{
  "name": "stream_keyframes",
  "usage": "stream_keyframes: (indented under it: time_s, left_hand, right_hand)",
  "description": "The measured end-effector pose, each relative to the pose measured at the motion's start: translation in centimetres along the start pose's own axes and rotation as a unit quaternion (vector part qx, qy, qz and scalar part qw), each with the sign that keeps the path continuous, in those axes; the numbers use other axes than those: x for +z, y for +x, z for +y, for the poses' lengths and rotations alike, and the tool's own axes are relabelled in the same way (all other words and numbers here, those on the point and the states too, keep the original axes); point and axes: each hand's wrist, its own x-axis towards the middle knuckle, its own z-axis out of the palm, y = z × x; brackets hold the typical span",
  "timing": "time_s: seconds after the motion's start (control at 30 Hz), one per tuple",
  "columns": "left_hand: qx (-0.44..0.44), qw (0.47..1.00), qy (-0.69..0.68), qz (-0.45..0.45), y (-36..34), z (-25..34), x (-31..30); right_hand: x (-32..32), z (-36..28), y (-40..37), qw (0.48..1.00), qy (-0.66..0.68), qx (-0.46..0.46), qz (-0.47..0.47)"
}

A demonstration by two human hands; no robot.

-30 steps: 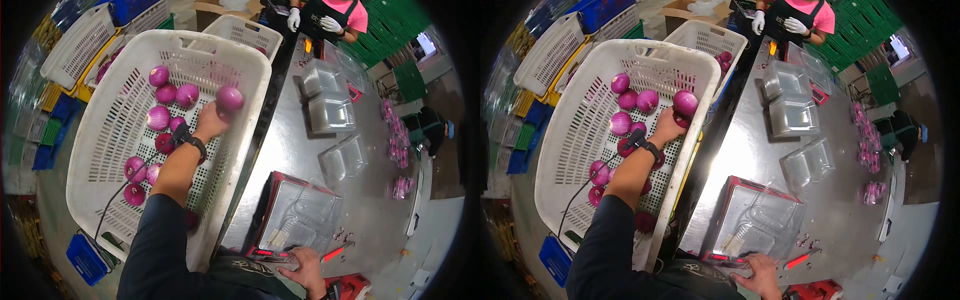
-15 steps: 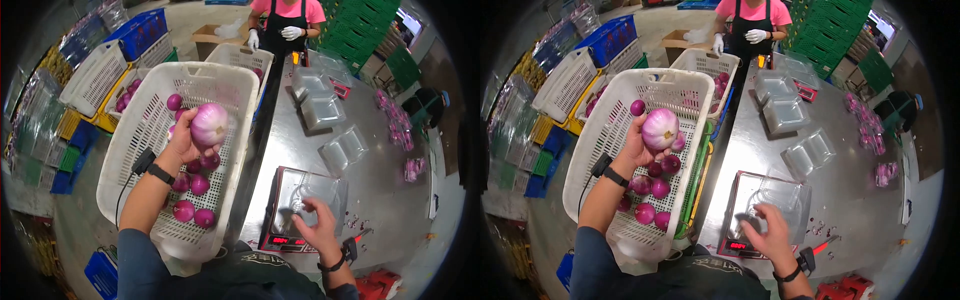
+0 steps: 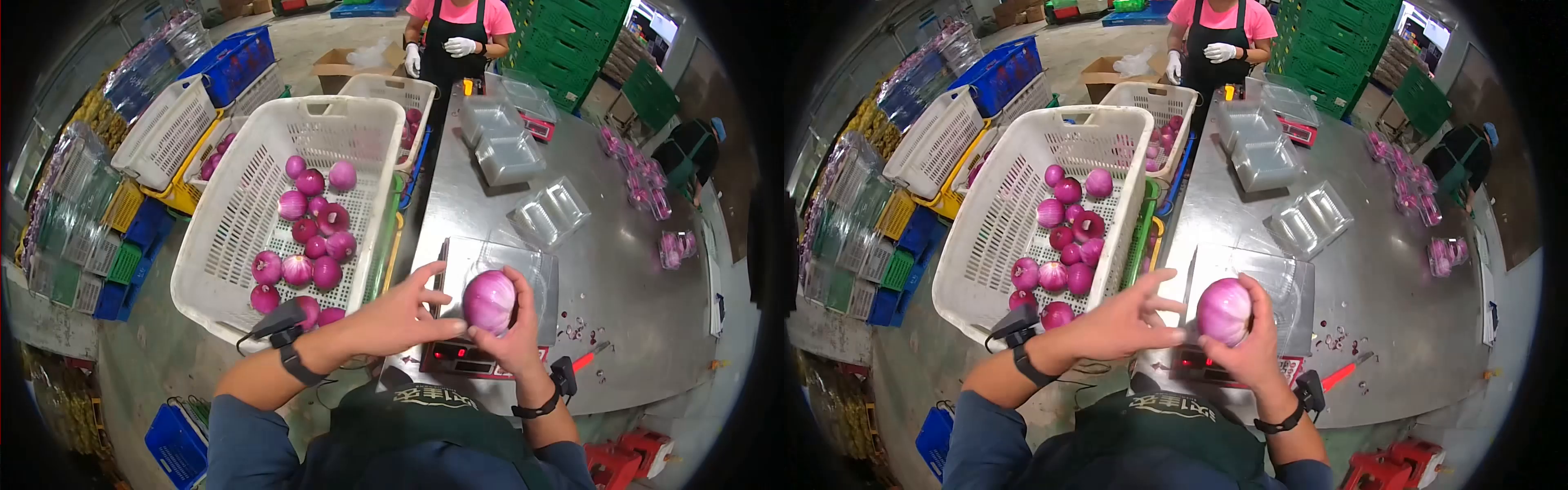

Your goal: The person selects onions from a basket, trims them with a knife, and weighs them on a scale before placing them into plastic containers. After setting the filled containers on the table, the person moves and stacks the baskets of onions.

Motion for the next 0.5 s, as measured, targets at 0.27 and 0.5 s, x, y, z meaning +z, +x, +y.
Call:
stream_keyframes:
  time_s: [0.27,0.5]
  left_hand:
    - [0.03,0.97,-0.201,0.134,-3.9,-4.1,1.4]
    - [0.064,0.945,-0.241,0.214,-3.7,-6.8,4.2]
  right_hand:
    - [-3.9,6.6,-2.0,0.95,-0.309,-0.027,0.027]
    - [-10.9,5.1,-3.8,0.951,-0.243,0.032,0.188]
